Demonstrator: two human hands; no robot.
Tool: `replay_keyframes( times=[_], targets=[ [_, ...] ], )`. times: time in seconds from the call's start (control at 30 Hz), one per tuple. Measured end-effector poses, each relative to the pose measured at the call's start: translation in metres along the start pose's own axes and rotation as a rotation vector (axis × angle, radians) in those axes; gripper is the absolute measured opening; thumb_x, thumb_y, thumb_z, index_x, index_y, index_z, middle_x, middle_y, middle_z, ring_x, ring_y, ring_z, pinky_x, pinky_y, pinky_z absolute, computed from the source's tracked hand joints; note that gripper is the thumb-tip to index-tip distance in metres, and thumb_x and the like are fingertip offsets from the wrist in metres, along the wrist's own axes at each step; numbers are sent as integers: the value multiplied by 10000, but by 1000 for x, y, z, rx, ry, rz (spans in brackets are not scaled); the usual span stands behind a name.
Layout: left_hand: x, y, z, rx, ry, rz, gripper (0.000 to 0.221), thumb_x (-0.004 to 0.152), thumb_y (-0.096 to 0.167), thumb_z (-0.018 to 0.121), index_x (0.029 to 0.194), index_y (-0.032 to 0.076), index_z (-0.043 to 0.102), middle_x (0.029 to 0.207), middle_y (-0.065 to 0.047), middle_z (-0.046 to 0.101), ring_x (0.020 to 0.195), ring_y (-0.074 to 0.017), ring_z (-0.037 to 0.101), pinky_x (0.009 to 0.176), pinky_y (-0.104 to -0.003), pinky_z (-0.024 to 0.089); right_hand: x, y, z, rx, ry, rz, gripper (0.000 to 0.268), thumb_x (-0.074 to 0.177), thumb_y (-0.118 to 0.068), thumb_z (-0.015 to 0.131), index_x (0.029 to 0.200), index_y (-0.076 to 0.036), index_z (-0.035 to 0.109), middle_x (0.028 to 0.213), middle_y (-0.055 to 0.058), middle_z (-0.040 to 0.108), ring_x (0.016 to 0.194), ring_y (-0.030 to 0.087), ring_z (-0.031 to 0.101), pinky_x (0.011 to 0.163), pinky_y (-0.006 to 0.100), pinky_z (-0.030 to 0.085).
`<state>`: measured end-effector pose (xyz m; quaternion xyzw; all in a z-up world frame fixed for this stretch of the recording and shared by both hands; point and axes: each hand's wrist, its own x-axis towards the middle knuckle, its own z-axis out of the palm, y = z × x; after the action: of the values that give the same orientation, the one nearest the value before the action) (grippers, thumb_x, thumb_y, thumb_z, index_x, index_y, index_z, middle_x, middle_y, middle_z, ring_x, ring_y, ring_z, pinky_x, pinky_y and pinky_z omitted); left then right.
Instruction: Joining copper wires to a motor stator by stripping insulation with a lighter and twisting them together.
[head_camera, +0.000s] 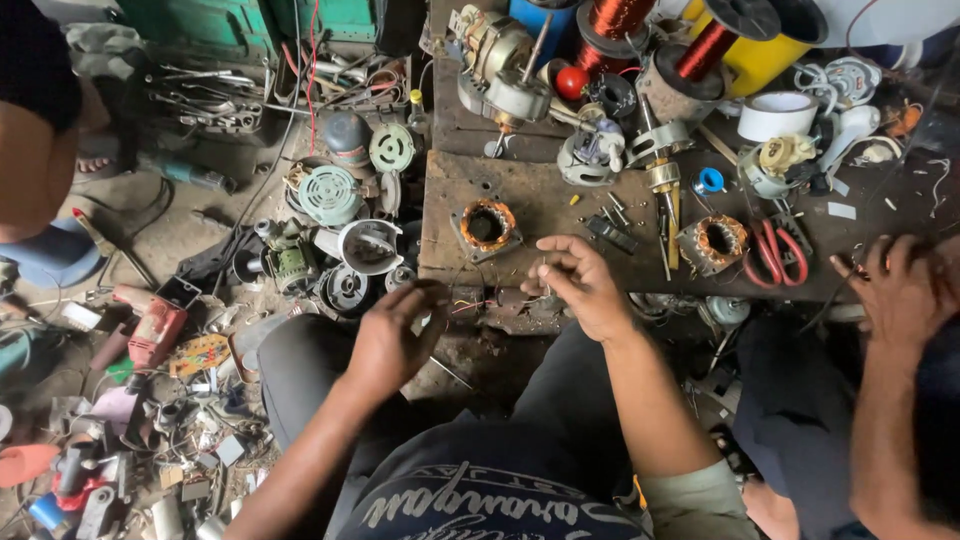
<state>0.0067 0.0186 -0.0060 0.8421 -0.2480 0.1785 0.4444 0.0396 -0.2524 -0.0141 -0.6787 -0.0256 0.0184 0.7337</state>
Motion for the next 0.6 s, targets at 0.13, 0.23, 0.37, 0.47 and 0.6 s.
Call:
replay_keyframes(
  times=[0.13, 0.23, 0.37, 0.47, 0.6],
  targets=[
    [1, -16, -6, 29, 131, -62, 194, 848, 97, 782, 1036, 98, 731, 913, -101, 708, 862, -356, 727, 792, -404, 580, 0, 12, -1, -65, 15, -25, 371, 949, -6, 660, 1299, 62, 558, 1025, 254, 702, 913, 328, 755, 809, 466, 650],
    [1, -28, 2, 14, 184, -61, 213, 840, 69, 778, 1046, 114, 744, 996, -99, 717, 900, -364, 720, 818, -430, 564, -4, -1, 2, -310, 65, -126, 329, 958, -3, 666, 1268, 71, 585, 1097, 283, 679, 1007, 413, 732, 837, 495, 647],
    [-3, -34, 3, 8, 186, -53, 205, 838, 102, 796, 1031, 156, 757, 1012, -75, 710, 920, -339, 709, 853, -428, 540, -11, -8, 2, -626, 152, -190, 302, 938, -46, 713, 1231, -8, 646, 1044, 201, 733, 904, 329, 751, 773, 407, 633],
    [0, -30, 1, 49, 155, -33, 223, 868, 185, 793, 1076, 161, 714, 1196, -90, 683, 1152, -371, 649, 981, -495, 464, -13, -10, 16, -914, 263, -413, 236, 890, -137, 805, 1120, -126, 751, 886, 93, 742, 805, 268, 729, 727, 356, 596],
    [2, -33, 7, 85, 77, -33, 327, 839, 262, 810, 1099, 110, 684, 1312, -154, 626, 1303, -449, 541, 1044, -619, 380, -15, -17, 46, -1014, 131, -657, 464, 738, -238, 941, 1133, -126, 724, 911, 41, 640, 812, 247, 646, 746, 373, 528]
  ],
)
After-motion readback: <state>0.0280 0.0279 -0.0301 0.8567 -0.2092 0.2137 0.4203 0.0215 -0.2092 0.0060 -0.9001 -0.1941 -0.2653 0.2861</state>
